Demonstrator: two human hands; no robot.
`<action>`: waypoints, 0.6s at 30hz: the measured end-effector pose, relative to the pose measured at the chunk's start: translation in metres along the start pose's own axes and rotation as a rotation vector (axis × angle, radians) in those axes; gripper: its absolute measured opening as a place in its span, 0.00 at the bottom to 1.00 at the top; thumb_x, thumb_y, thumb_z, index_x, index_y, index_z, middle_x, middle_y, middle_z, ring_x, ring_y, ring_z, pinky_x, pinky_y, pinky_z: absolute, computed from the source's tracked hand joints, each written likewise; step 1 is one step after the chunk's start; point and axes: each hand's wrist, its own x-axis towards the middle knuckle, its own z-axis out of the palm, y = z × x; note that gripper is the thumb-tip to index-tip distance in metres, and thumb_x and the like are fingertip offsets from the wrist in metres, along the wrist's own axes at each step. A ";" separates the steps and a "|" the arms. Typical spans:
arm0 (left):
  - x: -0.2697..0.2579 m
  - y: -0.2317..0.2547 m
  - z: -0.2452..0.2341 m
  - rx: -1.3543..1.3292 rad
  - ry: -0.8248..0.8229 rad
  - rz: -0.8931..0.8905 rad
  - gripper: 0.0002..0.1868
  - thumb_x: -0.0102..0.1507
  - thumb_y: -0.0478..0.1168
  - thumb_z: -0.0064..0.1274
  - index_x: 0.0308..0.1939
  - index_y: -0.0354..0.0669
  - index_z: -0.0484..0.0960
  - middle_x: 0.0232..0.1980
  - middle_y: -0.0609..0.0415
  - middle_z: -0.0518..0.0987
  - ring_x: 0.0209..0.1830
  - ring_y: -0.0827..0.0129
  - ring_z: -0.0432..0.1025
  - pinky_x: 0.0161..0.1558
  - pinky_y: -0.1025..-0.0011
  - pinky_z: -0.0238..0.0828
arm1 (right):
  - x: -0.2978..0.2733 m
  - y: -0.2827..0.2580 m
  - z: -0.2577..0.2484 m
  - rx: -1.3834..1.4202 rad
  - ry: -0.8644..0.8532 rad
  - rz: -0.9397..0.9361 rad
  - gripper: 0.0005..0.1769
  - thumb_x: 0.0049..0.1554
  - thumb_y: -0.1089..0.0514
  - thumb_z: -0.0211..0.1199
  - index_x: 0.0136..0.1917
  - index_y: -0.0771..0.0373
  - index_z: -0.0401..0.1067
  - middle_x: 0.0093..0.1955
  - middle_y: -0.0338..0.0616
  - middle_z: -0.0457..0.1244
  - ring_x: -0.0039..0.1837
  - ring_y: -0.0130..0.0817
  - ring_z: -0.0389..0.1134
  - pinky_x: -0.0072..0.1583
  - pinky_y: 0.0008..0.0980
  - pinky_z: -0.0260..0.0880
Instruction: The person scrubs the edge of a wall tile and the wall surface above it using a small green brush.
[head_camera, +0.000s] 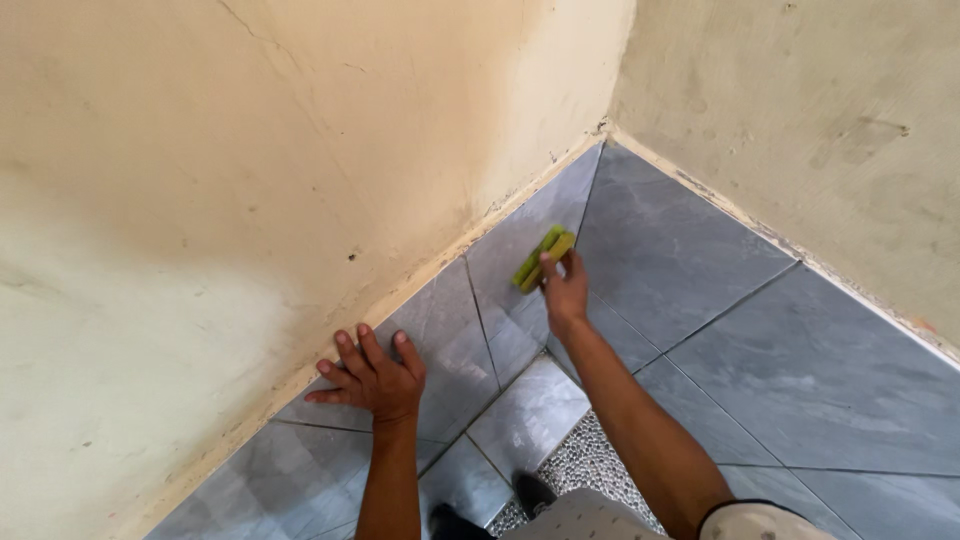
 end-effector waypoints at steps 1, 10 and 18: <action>0.000 0.000 -0.001 -0.006 -0.007 -0.001 0.32 0.76 0.53 0.43 0.79 0.41 0.60 0.86 0.46 0.46 0.87 0.46 0.25 0.75 0.34 0.08 | -0.012 0.004 0.004 -0.031 -0.048 -0.027 0.38 0.60 0.58 0.62 0.78 0.64 0.51 0.77 0.49 0.54 0.71 0.43 0.62 0.65 0.40 0.68; -0.003 0.000 -0.002 -0.018 -0.031 -0.013 0.31 0.75 0.53 0.43 0.78 0.41 0.62 0.86 0.46 0.48 0.86 0.45 0.25 0.75 0.34 0.09 | 0.035 -0.041 -0.004 -0.024 -0.060 -0.381 0.36 0.63 0.57 0.60 0.79 0.67 0.51 0.77 0.51 0.56 0.71 0.42 0.64 0.68 0.36 0.67; -0.003 -0.001 0.000 -0.025 -0.020 -0.012 0.32 0.75 0.53 0.44 0.78 0.41 0.61 0.86 0.46 0.49 0.87 0.45 0.25 0.75 0.34 0.09 | -0.025 -0.010 0.008 -0.089 -0.153 -0.211 0.39 0.60 0.57 0.63 0.79 0.65 0.51 0.78 0.50 0.55 0.75 0.45 0.60 0.70 0.42 0.65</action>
